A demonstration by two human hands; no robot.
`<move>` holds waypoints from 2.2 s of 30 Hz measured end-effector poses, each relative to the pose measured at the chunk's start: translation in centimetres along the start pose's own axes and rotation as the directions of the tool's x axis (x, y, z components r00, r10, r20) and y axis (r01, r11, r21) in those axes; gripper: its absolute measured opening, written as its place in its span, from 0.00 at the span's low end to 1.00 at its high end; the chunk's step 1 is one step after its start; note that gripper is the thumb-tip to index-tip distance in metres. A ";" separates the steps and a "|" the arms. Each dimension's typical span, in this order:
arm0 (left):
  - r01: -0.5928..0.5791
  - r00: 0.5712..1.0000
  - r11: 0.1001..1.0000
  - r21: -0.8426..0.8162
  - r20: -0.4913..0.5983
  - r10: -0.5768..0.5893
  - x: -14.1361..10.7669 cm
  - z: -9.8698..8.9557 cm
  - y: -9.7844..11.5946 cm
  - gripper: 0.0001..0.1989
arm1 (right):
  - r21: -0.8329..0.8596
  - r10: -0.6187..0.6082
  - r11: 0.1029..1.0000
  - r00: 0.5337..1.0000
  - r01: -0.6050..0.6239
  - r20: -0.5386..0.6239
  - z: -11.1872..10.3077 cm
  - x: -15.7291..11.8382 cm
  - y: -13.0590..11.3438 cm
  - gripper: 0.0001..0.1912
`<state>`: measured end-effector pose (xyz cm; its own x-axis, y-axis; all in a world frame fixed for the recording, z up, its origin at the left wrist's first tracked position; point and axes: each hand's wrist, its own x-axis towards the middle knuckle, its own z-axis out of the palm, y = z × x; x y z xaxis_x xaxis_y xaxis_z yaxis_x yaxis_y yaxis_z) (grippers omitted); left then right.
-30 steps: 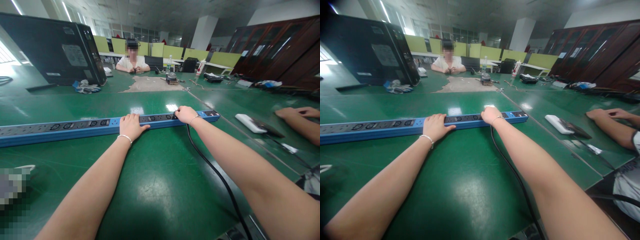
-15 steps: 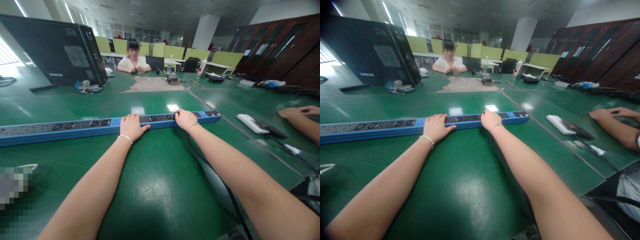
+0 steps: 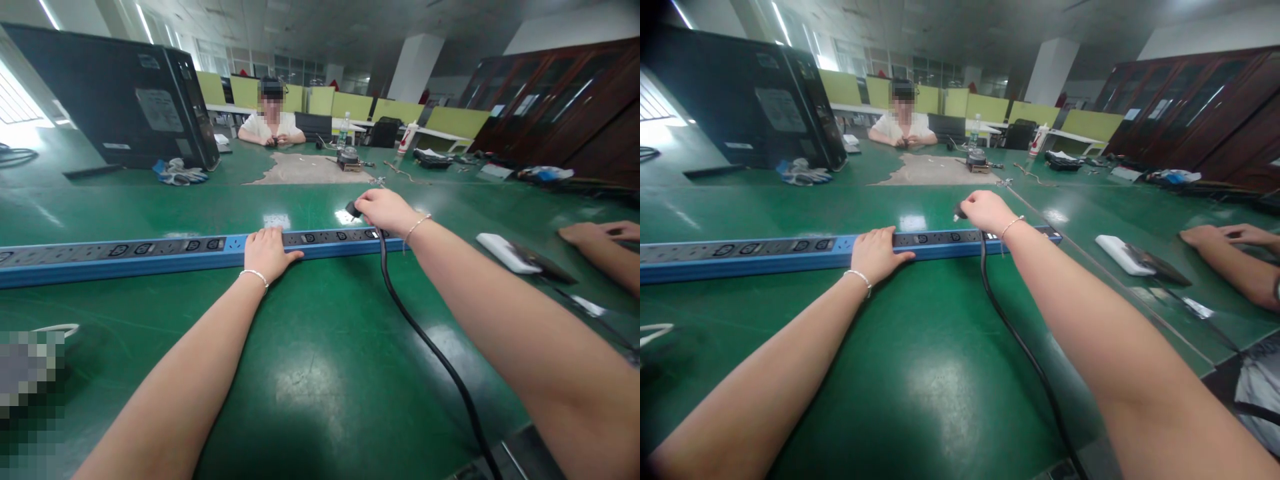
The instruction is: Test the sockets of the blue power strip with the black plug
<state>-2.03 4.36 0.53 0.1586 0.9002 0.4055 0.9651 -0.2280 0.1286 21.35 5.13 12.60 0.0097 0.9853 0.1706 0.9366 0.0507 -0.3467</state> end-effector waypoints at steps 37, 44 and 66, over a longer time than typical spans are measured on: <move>0.053 0.998 0.995 -0.078 -0.028 -0.056 -0.1 -0.1 0.1 0.32 | -0.164 -0.112 0.976 0.978 0.141 0.174 8.7 1.7 -9.9 0.15; 0.024 0.998 0.998 -0.064 -0.062 -0.028 -0.1 0.0 0.1 0.30 | -0.183 -0.148 0.964 0.960 0.194 0.239 9.4 2.6 -10.9 0.13; -0.004 1.000 0.998 -0.057 -0.027 0.003 0.0 -0.1 -0.1 0.30 | 0.002 -0.101 0.995 0.992 0.101 0.070 11.1 -0.3 -8.0 0.18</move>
<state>-2.17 4.31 0.57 0.1557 0.8891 0.4304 0.9510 -0.2527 0.1781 9.92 6.22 5.07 -0.1089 0.9841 0.1400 0.9321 0.1501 -0.3298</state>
